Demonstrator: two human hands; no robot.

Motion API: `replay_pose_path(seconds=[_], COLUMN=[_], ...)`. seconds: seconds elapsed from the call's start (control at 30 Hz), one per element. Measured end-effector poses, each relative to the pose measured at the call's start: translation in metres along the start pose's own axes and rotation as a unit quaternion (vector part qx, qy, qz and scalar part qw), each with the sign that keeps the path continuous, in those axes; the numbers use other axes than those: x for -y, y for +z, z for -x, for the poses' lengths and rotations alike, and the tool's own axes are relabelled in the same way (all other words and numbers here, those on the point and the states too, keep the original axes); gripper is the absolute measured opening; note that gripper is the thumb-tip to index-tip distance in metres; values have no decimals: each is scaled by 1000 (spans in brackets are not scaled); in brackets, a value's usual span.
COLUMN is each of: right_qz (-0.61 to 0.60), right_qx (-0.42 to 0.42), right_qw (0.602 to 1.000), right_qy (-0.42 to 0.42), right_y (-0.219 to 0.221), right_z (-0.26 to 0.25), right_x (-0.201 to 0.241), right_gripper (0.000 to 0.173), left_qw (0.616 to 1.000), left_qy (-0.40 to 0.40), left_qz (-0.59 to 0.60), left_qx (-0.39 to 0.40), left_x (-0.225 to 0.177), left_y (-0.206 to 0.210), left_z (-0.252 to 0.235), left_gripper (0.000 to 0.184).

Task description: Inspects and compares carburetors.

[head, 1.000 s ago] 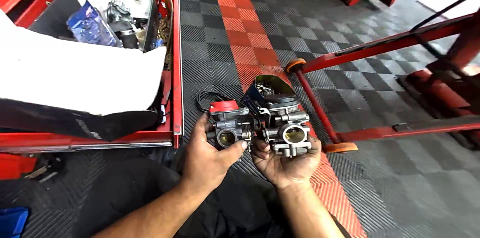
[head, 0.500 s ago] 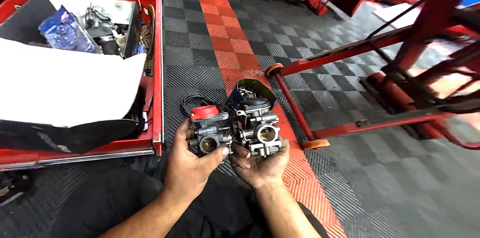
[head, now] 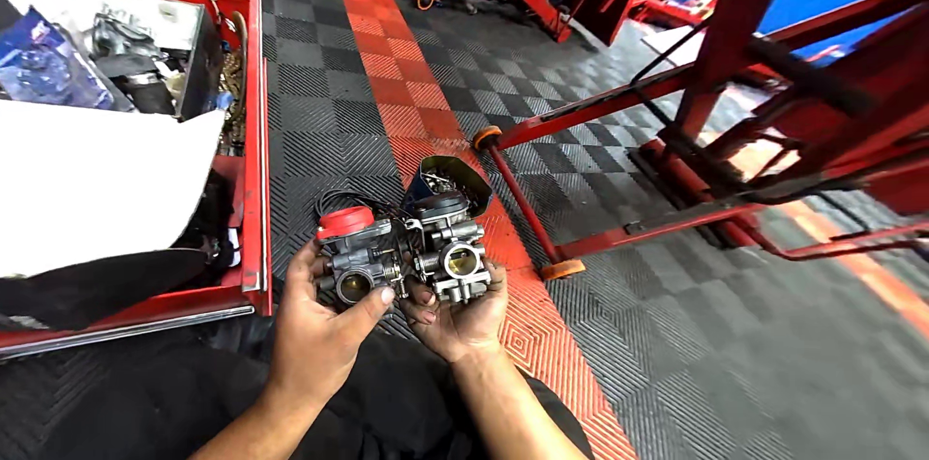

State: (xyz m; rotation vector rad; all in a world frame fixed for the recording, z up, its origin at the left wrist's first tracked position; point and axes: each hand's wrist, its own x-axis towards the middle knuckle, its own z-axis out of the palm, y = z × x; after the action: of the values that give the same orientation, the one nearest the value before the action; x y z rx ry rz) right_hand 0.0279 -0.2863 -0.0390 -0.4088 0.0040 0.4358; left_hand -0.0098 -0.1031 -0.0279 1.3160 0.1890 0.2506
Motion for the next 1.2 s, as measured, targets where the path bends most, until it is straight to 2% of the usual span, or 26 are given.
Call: replay_pose_path(seconds=[0.3, 0.47, 0.6, 0.97, 1.2], right_qz=[9, 22, 24, 42, 37], right_qx=[-9, -8, -37, 8, -7], right_qw=[1000, 1000, 999, 999, 999], right_qy=[-5, -16, -21, -10, -8], right_y=[0, -1, 1, -3, 0], right_z=[0, 0, 1, -2, -1], right_x=[-2, -4, -5, -5, -9], right_gripper=[64, 53, 53, 52, 51], left_qw=[1000, 999, 999, 1000, 998], left_qy=[-8, -6, -7, -14, -15], left_qz=[-26, -37, -42, -26, -56], left_qx=[-2, -7, -1, -8, -19], left_x=[2, 2, 3, 2, 3], left_y=[-2, -2, -2, -1, -3], left_z=[-1, -1, -1, -1, -2], left_gripper=[91, 92, 91, 89, 86])
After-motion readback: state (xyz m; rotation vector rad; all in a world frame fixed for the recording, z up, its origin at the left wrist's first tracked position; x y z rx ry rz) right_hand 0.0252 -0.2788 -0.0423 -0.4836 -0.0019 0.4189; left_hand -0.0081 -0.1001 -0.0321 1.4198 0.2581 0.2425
